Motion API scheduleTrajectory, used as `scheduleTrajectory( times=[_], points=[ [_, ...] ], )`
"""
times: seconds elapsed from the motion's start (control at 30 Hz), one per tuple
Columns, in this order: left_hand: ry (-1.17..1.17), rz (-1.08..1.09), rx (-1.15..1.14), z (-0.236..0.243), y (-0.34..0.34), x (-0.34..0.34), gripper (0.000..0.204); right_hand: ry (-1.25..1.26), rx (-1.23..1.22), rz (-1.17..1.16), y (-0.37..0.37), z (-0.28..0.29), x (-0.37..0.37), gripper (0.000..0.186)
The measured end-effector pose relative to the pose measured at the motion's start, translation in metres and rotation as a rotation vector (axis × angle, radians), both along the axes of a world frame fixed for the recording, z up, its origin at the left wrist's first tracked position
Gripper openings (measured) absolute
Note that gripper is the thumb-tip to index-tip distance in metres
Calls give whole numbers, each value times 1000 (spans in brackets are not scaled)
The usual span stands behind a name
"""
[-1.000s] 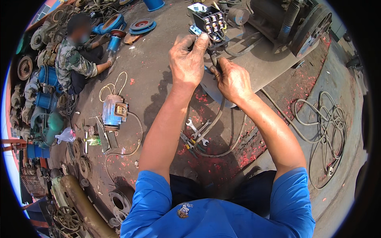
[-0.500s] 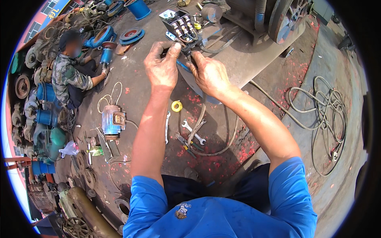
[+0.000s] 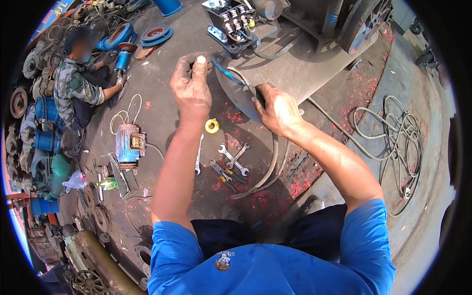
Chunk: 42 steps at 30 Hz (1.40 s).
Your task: The person is repairing an electrical component, likely a starter solenoid. They use pliers to strip the insulation from wires and a screwdriver to tighten connections on the component.
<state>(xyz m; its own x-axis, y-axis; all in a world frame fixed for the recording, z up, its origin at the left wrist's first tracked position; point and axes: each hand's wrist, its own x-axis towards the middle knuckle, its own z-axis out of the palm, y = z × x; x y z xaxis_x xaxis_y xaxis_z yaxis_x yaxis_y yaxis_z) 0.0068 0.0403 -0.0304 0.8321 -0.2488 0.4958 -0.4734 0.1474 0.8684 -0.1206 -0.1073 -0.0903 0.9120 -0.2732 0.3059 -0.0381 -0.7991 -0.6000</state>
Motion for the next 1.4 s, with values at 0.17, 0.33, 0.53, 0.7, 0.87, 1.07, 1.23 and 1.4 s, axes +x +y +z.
scheduleTrajectory(
  times=[0.17,0.33,0.53,0.7,0.87,1.07,1.23,1.4],
  points=[
    [186,-318,148,-3,26,-10,23,-217,357,38,26,28,-7,27],
    [306,-326,53,19,40,-20,20,-211,469,136,52,42,2,30],
    [459,-497,-33,19,48,-16,28,16,778,168,48,63,-7,32],
    [423,-546,95,-15,53,-26,38,87,595,297,29,79,-16,30],
    [522,-552,36,-8,38,-67,40,226,223,376,-30,60,-79,30],
    [781,-980,-73,-24,39,-42,27,435,187,-475,-82,-196,-296,31],
    [707,-944,155,-41,40,-40,40,1076,177,-805,3,-275,-457,37],
    [674,-528,292,-58,11,-78,50,1071,29,-612,64,-377,-537,55]
  ],
)
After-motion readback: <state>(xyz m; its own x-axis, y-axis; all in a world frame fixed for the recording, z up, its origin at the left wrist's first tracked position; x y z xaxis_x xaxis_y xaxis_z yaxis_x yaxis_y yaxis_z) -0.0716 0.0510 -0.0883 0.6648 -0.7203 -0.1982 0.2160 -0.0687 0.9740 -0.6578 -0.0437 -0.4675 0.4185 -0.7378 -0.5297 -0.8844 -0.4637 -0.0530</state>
